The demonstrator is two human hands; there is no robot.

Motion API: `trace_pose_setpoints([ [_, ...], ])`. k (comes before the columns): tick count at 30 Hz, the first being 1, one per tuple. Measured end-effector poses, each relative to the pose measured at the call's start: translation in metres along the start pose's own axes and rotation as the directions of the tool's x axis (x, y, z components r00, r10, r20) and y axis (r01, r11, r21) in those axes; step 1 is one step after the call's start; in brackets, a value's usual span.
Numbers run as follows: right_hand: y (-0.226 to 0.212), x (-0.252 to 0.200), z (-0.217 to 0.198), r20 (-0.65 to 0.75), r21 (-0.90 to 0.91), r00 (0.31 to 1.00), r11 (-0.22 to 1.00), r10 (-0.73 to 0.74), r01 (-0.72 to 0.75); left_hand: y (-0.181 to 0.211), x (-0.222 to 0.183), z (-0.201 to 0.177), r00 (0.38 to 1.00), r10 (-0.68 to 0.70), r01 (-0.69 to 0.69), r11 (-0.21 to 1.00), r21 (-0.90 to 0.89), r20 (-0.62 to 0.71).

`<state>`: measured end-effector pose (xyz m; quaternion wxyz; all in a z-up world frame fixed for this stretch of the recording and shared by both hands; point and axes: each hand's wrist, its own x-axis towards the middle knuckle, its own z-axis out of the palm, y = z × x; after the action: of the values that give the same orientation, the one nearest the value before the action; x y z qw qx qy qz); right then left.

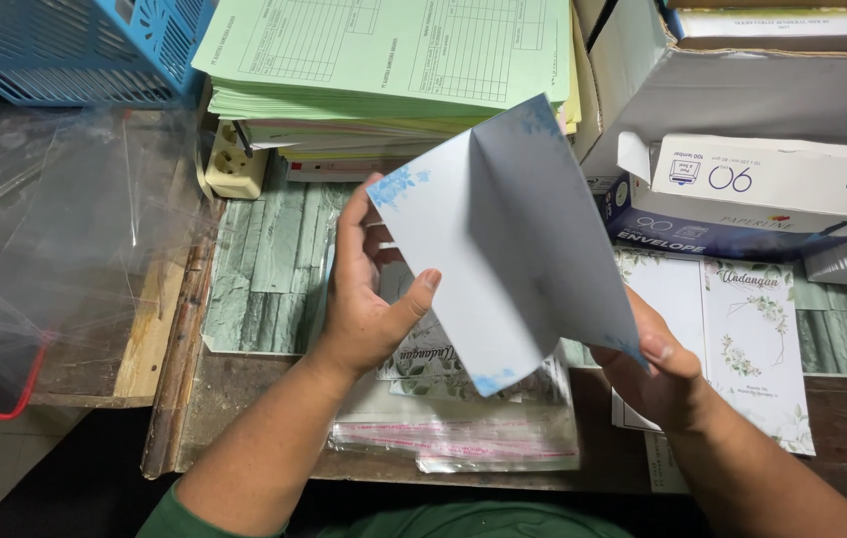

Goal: Folding paper invitations and inserting them into envelopes or plastic sleeves at a print shop.

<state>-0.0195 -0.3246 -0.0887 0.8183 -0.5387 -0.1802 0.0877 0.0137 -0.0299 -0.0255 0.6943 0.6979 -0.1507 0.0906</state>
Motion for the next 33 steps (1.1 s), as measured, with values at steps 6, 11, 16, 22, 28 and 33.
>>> trace_pose_setpoints([
  [6, -0.039, 0.020, 0.036, 0.106, 0.136, 0.993, 0.989, 0.041, -0.056, -0.015, -0.001, -0.007, 0.963, 0.263, -0.203, 0.860, 0.468, -0.065],
  [11, -0.031, 0.013, 0.039, 0.209, 0.121, 0.976, 0.989, 0.059, -0.086, -0.023, -0.003, 0.003, 0.855, 0.454, -0.487, 0.539, 0.688, 0.250],
  [16, -0.057, 0.017, 0.047, 0.413, -0.642, 0.911, 0.705, -0.012, 0.301, 0.001, -0.011, 0.006, 0.820, 0.354, -0.473, 0.862, 0.184, 0.450],
  [22, -0.048, 0.017, 0.052, 0.530, -0.750, 0.833, 0.370, -0.160, 0.548, 0.017, -0.016, 0.002, 0.815, 0.233, -0.060, 0.944, -0.324, 0.530],
  [28, -0.051, 0.016, 0.053, 0.537, -0.785, 0.825, 0.253, -0.176, 0.565, 0.018, -0.022, 0.011, 0.948, -0.043, 0.114, 0.971, -0.210, 0.316],
  [33, -0.051, 0.015, 0.048, 0.316, -0.885, 0.905, 0.256, -0.286, 0.390, -0.012, -0.023, 0.002, 0.960, -0.275, 0.281, 0.936, -0.211, 0.062],
])
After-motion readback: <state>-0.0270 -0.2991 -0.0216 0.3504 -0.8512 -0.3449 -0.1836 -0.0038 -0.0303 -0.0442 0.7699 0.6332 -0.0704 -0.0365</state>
